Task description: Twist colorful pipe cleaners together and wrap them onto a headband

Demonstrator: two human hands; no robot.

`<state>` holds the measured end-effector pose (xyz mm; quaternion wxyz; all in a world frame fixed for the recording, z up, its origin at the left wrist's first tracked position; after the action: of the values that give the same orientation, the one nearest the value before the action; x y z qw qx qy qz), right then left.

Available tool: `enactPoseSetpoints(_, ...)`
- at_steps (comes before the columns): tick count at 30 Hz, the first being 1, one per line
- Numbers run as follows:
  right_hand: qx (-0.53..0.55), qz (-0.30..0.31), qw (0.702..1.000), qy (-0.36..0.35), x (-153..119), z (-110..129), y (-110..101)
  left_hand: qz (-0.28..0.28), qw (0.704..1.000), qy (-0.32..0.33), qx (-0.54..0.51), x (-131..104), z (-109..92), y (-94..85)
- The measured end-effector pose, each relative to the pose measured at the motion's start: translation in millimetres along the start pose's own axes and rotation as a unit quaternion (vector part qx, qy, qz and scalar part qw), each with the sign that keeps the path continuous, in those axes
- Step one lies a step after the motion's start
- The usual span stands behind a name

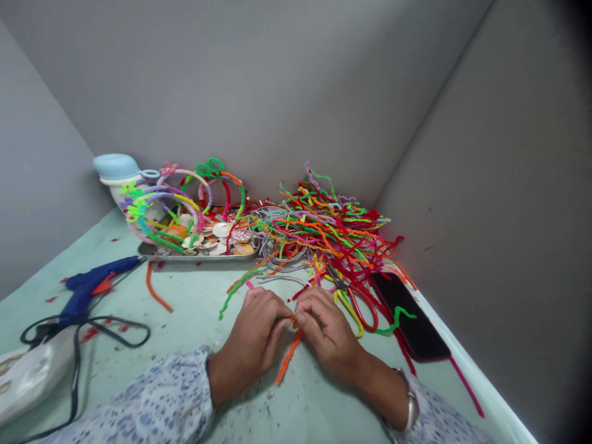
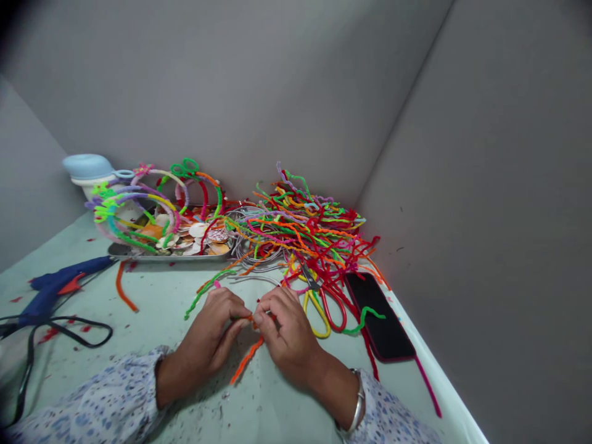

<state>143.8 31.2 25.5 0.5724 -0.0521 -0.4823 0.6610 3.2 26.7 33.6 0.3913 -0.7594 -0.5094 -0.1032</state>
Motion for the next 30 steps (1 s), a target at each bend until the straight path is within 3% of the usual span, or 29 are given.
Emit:
enactPoseSetpoints(8, -0.01, -0.012, 1.0, -0.007, 0.6, 1.0, -2.0, -0.002, 1.0, -0.011, -0.011, -0.5, -0.3, -0.2)
enactPoseSetpoints(16, -0.095, -0.189, 0.977, -0.008, -8.6, 4.8, -21.0, -0.072, 0.995, -0.075, -0.009, -0.7, 3.9, -9.5)
enactPoseSetpoints(22, -0.105, -0.08, 0.99, -0.056, -1.2, 7.3, -6.7, -0.079, 0.993, -0.08, -0.029, 0.8, 3.1, -11.3)
enactPoseSetpoints(30, -0.075, -0.018, 0.994, -0.075, -1.7, 8.4, 0.9, -0.099, 0.99, -0.096, -0.03, -0.7, 8.0, -13.1)
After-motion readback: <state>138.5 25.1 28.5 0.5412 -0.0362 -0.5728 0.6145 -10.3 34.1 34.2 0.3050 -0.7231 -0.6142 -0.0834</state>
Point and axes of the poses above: each hand's wrist, its own x-axis towards the middle knuckle, its own y-axis out of the palm, z = x × y, the point moved 5 cm from there along x, towards the middle knuckle, and after that the axes turned 15 degrees about -x, right-handed, at the moved point
